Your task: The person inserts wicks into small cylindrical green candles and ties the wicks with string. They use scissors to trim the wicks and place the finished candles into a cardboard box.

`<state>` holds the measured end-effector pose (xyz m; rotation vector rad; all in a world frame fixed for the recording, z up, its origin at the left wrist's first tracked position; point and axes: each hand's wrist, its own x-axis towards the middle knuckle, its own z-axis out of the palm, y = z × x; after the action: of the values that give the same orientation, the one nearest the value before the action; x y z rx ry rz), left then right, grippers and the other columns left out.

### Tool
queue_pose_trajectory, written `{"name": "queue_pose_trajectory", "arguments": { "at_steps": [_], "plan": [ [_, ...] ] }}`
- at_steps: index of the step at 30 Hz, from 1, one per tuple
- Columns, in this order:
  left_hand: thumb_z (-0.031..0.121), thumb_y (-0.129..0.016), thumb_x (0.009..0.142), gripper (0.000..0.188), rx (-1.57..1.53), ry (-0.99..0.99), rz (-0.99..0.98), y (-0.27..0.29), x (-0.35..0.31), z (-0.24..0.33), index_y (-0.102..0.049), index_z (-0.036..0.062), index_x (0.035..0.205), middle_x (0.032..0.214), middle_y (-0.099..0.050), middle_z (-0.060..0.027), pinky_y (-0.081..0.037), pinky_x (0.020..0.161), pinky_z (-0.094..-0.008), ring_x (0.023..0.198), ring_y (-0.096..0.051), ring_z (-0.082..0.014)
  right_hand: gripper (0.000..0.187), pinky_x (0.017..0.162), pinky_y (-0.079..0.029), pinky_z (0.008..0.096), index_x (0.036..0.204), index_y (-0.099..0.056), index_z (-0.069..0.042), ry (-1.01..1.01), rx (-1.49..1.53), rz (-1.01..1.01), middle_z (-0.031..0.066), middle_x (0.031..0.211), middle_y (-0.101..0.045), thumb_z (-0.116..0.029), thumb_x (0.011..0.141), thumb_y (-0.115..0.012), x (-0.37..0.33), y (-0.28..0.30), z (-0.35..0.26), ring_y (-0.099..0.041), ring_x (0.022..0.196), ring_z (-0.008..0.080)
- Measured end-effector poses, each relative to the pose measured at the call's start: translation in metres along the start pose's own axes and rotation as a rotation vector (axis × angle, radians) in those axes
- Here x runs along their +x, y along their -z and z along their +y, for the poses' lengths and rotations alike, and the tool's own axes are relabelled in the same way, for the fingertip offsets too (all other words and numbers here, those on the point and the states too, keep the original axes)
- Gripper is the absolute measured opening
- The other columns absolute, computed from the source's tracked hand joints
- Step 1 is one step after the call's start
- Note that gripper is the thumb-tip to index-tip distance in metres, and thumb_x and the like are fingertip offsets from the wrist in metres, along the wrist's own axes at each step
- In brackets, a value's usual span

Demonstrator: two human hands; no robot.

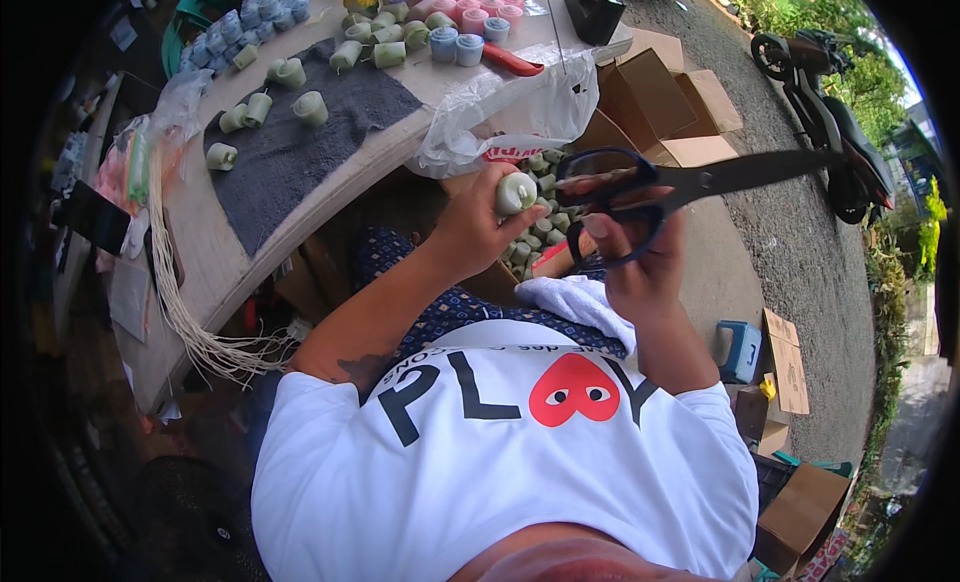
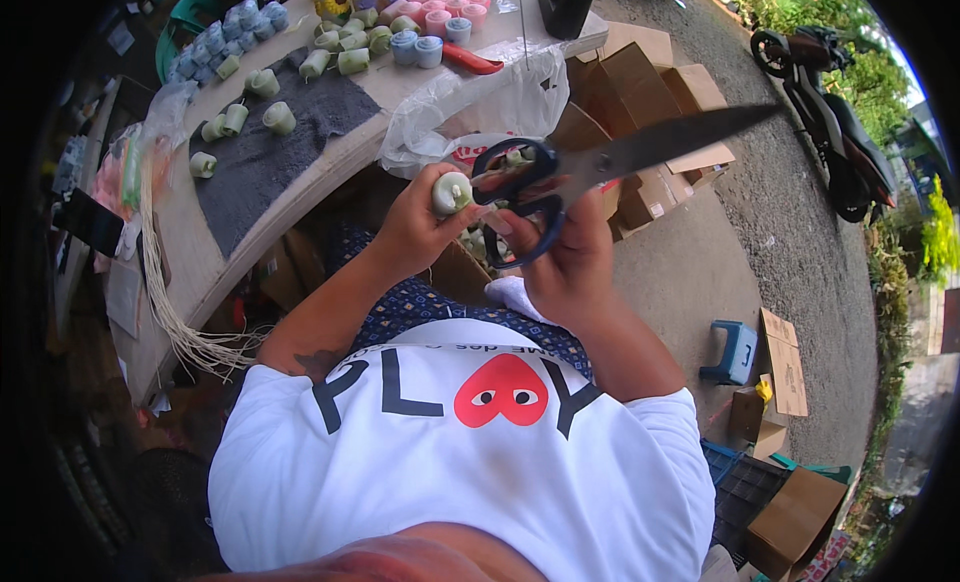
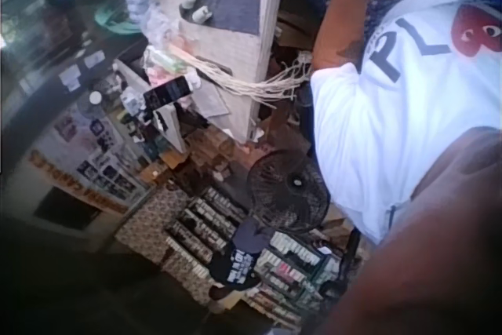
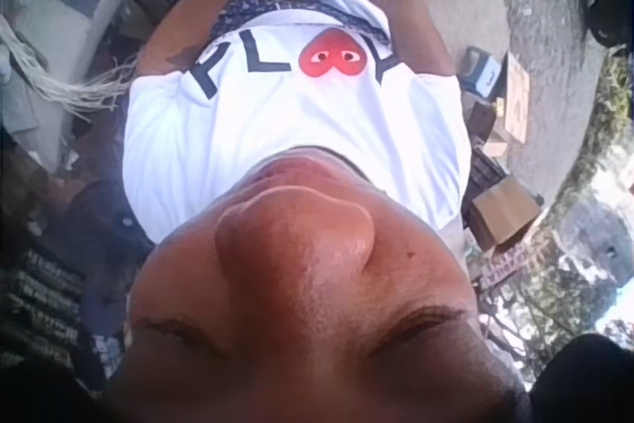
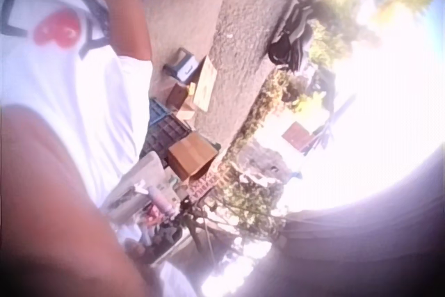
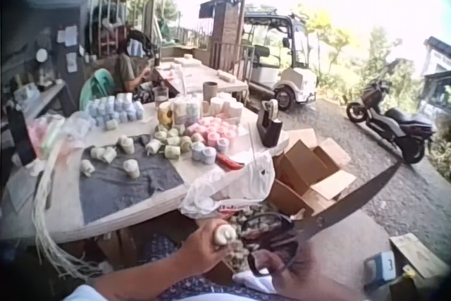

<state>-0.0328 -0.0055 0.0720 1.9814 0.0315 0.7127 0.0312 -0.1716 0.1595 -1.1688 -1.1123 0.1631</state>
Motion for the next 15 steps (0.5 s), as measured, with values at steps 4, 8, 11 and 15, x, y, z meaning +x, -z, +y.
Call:
{"name": "queue_pose_trajectory", "arguments": {
  "at_steps": [4,8,11,15],
  "plan": [
    [0.027,-0.071,0.080,0.046,0.007,0.036,-0.059,0.000,-0.001,0.022,-0.046,0.0024,0.109,0.091,-0.060,-0.0142,-0.048,0.072,-0.0348,0.082,-0.062,-0.0267,0.037,0.092,-0.043,0.0326,0.119,-0.036,-0.003,-0.091,-0.038,-0.041,0.0147,0.114,-0.053,0.006,0.087,-0.053,-0.019,-0.002,0.017,-0.055,0.106,0.0209],
    [0.025,-0.072,0.079,0.046,0.046,0.084,-0.011,0.006,-0.009,0.009,-0.047,0.0041,0.110,0.095,-0.059,-0.0141,-0.048,0.075,-0.0319,0.085,-0.061,-0.0220,0.037,0.091,-0.044,0.0346,0.120,-0.037,-0.003,0.089,0.206,0.060,0.0139,0.115,-0.053,0.005,0.087,-0.052,-0.004,0.006,-0.010,-0.052,0.111,0.0229],
    [0.025,-0.071,0.078,0.047,0.095,0.016,-0.053,0.004,0.000,0.027,-0.045,0.0042,0.111,0.093,-0.060,-0.0142,-0.048,0.073,-0.0365,0.085,-0.062,-0.0288,0.035,0.089,-0.045,0.0357,0.121,-0.036,-0.004,-0.237,-0.229,-0.115,0.0143,0.110,-0.054,0.001,0.090,-0.051,-0.020,-0.003,0.020,-0.053,0.110,0.0253],
    [0.023,-0.072,0.077,0.044,0.011,0.140,-0.050,0.008,-0.003,0.018,-0.047,0.0044,0.107,0.096,-0.060,-0.0151,-0.048,0.076,-0.0382,0.088,-0.061,-0.0317,0.035,0.090,-0.041,0.0290,0.119,-0.037,-0.004,-0.014,0.183,0.130,0.0099,0.108,-0.054,0.000,0.089,-0.055,-0.006,-0.004,-0.009,-0.052,0.105,0.0157]
  ]
}}
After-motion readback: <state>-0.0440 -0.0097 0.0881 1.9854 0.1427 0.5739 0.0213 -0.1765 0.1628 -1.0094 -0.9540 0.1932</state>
